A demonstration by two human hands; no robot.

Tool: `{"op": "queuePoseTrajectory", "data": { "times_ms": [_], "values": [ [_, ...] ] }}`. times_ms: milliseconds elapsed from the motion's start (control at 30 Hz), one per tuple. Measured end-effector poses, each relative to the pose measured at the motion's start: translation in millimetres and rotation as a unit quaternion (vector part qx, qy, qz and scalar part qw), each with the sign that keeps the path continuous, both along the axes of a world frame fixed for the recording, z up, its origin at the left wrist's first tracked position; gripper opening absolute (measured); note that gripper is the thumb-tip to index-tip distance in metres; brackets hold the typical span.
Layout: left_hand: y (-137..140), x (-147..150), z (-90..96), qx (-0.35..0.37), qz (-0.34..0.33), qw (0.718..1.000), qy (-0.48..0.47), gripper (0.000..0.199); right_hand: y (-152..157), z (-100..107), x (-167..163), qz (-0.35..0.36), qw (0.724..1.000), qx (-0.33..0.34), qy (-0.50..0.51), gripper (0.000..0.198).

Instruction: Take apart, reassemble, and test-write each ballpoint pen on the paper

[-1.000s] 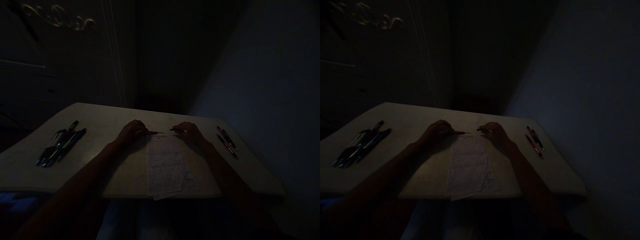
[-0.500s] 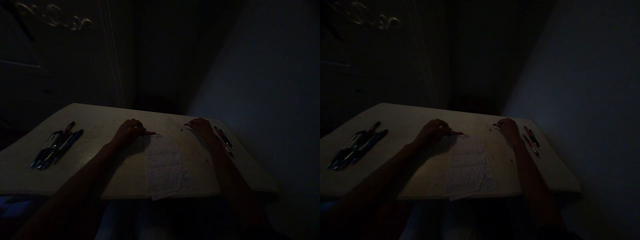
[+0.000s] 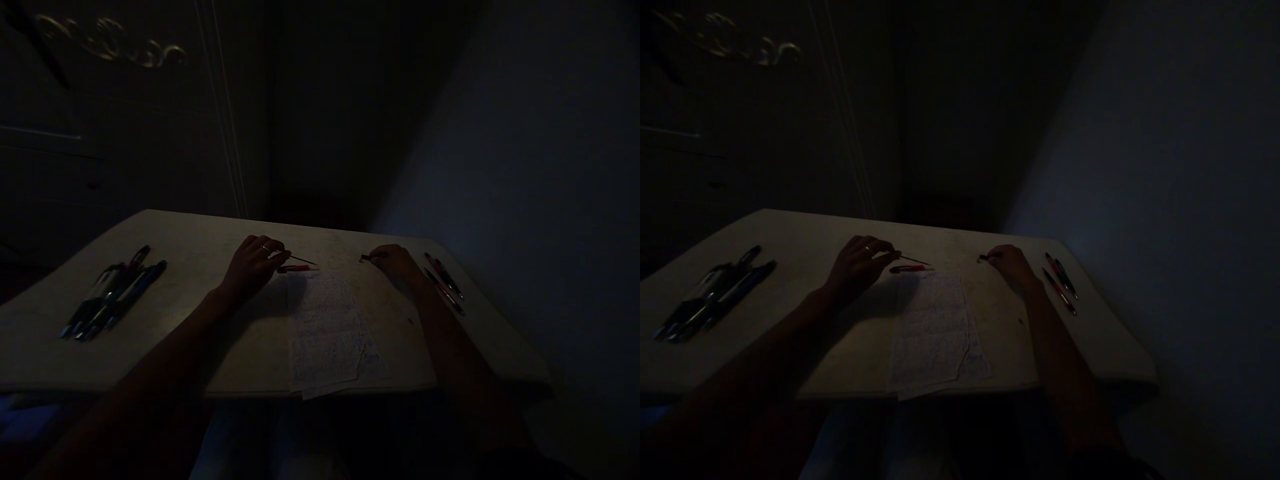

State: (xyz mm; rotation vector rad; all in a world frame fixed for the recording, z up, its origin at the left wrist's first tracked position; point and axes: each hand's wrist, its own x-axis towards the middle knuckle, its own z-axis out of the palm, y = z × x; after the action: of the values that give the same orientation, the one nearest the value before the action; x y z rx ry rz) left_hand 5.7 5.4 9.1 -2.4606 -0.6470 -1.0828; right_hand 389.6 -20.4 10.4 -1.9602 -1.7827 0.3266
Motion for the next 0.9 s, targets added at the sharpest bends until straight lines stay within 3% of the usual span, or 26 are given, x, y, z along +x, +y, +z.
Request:
{"op": "queuePoseTrajectory", "data": {
  "times_ms": [233, 667, 767, 900],
  "values": [
    [1, 0, -4.7, -0.033, 0.012, 0.999, -0.009, 0.023, 0, 4, 0, 0.005, 1.000, -0.012, 0.001, 0.018],
    [0, 18, -20.7, -0.207, -0.005, 0.977, 0.061, 0.024, 2, 1, -7, 0.017, 1.000, 0.022, -0.009, 0.021],
    [1, 18, -21.6, -0.223, -0.009, 0.974, 0.043, 0.023, 3, -2, -7, -0.003, 0.999, 0.035, 0.005, 0.020],
    [4, 16, -21.6, -0.252, -0.012, 0.966, -0.050, 0.023, 4, -3, -7, -0.041, 0.996, 0.068, 0.038, 0.030]
  ]
}}
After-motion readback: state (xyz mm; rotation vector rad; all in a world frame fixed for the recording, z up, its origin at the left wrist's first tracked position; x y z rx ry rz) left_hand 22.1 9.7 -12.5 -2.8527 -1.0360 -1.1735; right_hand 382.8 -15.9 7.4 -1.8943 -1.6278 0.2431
